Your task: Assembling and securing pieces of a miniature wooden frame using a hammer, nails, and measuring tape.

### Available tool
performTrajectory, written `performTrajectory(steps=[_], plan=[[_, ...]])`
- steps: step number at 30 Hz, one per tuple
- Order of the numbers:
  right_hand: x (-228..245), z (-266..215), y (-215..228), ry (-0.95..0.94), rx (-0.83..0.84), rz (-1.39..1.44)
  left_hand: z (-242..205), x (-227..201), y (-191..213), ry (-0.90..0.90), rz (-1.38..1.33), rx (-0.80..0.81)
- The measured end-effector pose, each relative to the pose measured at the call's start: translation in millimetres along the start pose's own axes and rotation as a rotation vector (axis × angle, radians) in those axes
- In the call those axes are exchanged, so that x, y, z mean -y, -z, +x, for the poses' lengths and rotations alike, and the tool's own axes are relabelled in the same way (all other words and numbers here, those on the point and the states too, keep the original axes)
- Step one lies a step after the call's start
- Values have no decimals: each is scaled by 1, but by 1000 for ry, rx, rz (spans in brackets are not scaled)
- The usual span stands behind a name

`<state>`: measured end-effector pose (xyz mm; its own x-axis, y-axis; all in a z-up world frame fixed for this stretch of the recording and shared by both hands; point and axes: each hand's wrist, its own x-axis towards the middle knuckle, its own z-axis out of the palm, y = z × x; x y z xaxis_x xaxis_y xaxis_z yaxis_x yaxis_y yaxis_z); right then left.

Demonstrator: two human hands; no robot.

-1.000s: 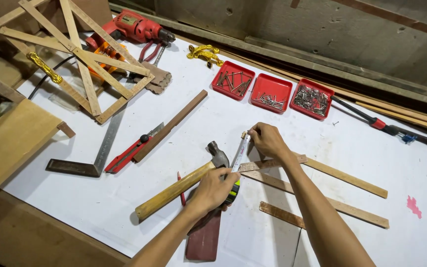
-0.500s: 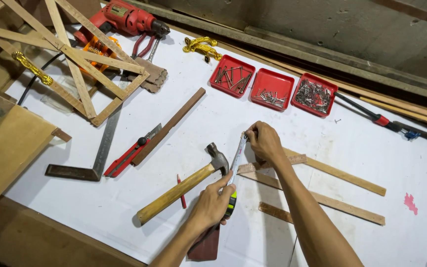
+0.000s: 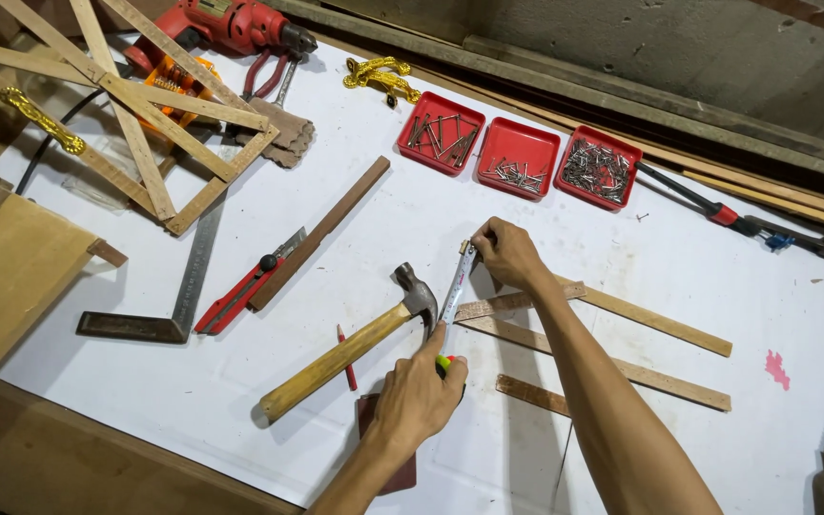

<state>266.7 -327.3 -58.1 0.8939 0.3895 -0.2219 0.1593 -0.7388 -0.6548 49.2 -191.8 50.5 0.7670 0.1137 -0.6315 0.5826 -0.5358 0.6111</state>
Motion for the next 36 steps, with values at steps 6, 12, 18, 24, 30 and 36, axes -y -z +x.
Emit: performTrajectory(steps=[6,12,18,24,30,36], plan=[[-4,1,0,15,23,16,4,8,-4,-15,38,-7],[-8,2,-1,16,33,7,0,4,-1,11,38,11],[-5,2,1,21,24,7,5,8,-5,-32,58,-2],[-8,3,-1,10,34,56,4,2,1,21,39,56],[-4,1,0,42,12,3,10,17,-6,-74,35,-24],[-8,-2,8,11,73,127,1,19,0,-118,-19,-36]])
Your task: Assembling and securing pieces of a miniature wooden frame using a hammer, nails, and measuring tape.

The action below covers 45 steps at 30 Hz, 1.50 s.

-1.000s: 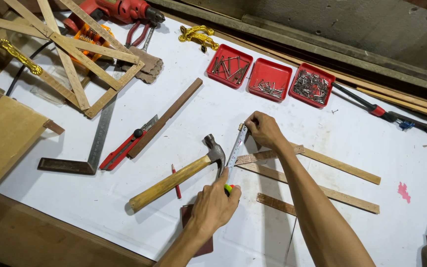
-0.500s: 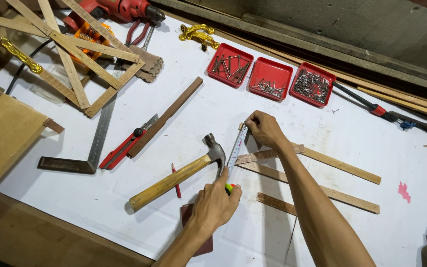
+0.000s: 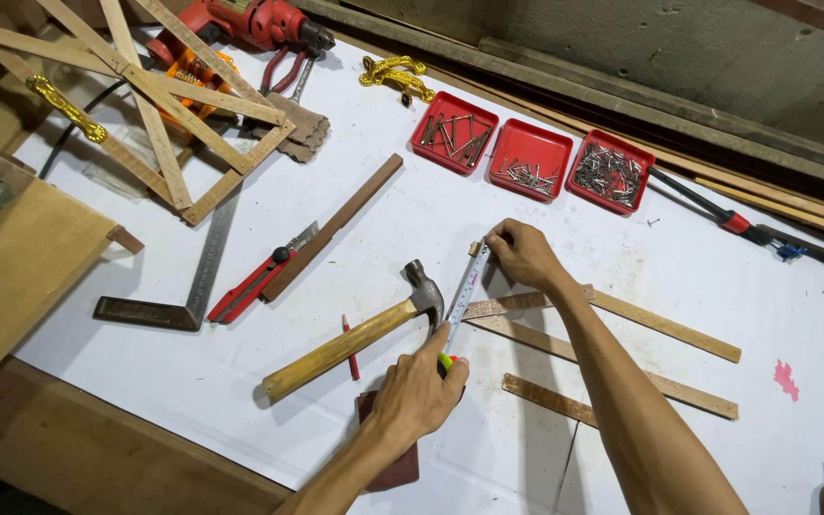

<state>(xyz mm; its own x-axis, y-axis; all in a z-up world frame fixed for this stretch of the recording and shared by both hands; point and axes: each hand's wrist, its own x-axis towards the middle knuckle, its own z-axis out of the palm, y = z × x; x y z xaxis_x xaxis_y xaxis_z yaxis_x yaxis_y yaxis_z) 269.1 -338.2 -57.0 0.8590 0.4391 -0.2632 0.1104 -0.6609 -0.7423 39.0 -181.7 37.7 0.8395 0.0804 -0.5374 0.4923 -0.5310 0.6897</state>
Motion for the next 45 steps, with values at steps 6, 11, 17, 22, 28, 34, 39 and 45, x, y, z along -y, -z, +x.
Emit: performTrajectory(steps=[6,11,17,22,28,34,39,45], plan=[[20,-19,22,78,-31,78,24,37,0,-615,102,-521],[61,-45,-11,335,158,214,17,-15,50,-223,-66,-274],[99,-79,-33,234,170,168,27,-9,68,-227,33,-300],[82,-86,-48,452,102,90,35,17,70,-227,171,-298],[80,-100,-18,282,102,-12,58,49,82,-370,332,-414],[35,-102,29,325,-99,-104,81,36,55,-609,522,-570],[24,-85,79,59,-150,-253,104,-42,33,-904,572,-340],[4,-38,130,98,-352,-310,191,-111,24,-1074,604,-316]])
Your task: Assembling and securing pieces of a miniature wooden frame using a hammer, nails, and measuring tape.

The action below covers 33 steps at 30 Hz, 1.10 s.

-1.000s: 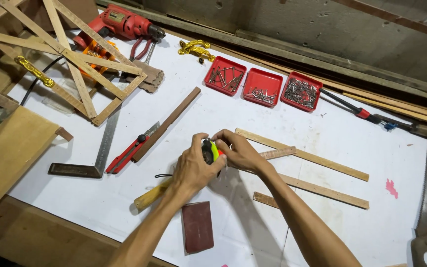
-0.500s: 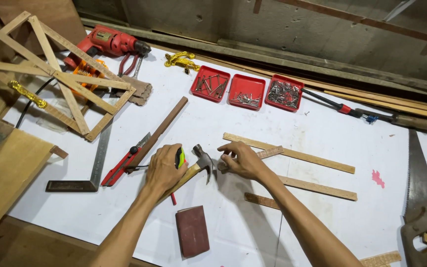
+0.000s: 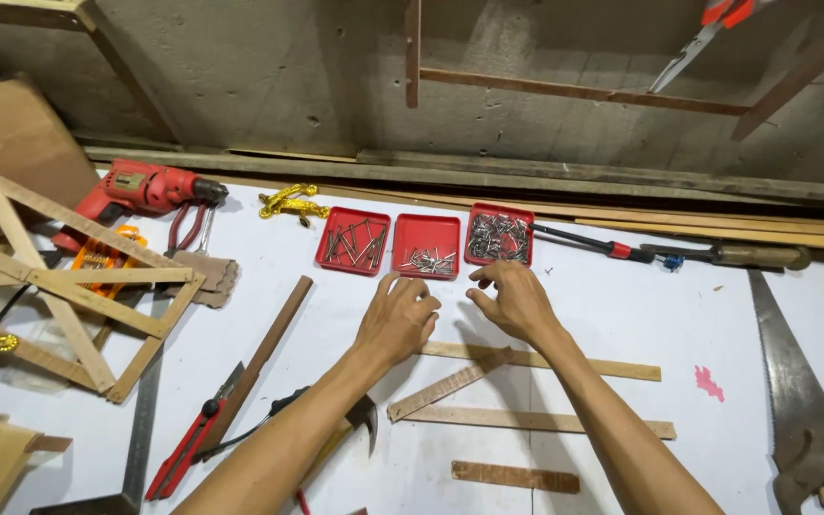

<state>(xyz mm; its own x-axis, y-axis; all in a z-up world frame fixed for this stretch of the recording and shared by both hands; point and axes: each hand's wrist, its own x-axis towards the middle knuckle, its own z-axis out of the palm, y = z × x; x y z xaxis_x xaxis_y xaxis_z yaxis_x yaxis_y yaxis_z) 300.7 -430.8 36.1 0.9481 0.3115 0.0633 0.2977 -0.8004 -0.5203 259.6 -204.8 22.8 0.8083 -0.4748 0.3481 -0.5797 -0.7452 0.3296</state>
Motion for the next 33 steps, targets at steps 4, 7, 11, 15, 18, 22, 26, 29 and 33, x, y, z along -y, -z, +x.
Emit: performTrajectory(steps=[4,7,11,15,18,22,26,29,33], plan=[[-10,38,-2,-15,-46,3,55,37,-21,11,-40,-108],[-31,64,-20,-35,-28,-25,86,62,-44,44,-69,-99],[-42,95,-42,50,-83,-60,106,90,-65,45,-45,-87],[-43,114,-58,23,-107,-94,110,107,-73,129,-96,58],[-51,120,-73,-30,-95,-123,108,109,-74,162,-141,23],[-43,119,-81,-45,-106,-204,106,113,-73,175,-160,38],[-28,120,-77,-105,-133,-266,100,116,-77,126,-135,23],[-28,122,-82,-132,-127,-275,95,116,-81,109,-136,-2],[-34,124,-89,-113,-114,-280,89,117,-85,91,-128,-30]])
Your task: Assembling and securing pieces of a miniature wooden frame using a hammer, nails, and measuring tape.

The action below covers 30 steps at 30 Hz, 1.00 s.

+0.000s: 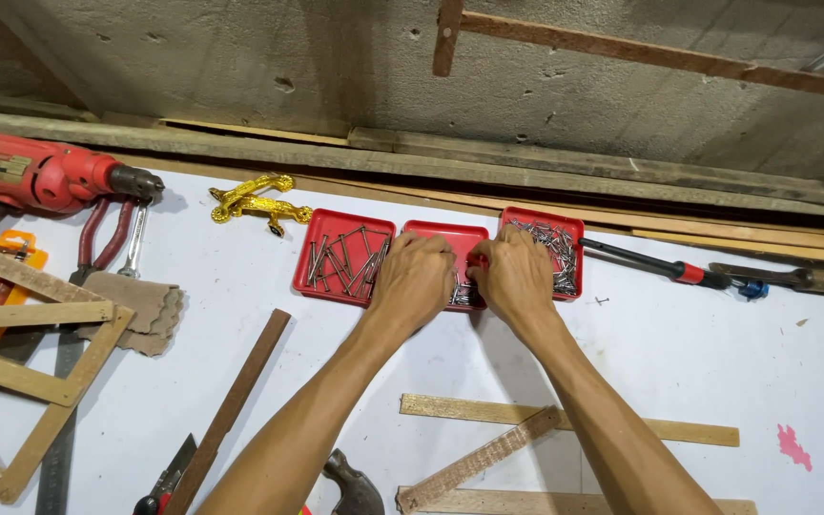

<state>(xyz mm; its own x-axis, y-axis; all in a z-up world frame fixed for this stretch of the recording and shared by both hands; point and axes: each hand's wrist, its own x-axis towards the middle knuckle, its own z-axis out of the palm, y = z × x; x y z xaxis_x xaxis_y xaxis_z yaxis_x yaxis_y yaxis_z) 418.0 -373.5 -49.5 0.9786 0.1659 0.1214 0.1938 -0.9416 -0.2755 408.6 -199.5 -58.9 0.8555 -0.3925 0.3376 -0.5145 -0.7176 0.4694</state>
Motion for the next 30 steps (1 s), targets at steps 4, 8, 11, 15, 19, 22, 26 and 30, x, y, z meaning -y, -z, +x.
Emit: performTrajectory(steps=[4,8,11,15,19,22,26,30], plan=[[0,-1,-5,55,-41,-12,-2,-1,2,-12,-9,-24],[-2,-1,-12,121,-91,-54,-1,0,2,15,-22,-16],[-2,-3,-10,168,-116,-55,-3,0,0,17,-26,-33],[1,-13,4,222,-152,24,-6,0,2,-103,-14,-241],[6,-37,30,267,-138,20,-21,-30,17,-144,-115,-273],[5,-62,49,314,-104,3,-36,-57,29,53,-234,-120],[2,-107,71,379,-165,105,-56,-94,36,90,-224,-61],[-2,-159,87,372,-223,346,-85,-130,32,283,-495,11]])
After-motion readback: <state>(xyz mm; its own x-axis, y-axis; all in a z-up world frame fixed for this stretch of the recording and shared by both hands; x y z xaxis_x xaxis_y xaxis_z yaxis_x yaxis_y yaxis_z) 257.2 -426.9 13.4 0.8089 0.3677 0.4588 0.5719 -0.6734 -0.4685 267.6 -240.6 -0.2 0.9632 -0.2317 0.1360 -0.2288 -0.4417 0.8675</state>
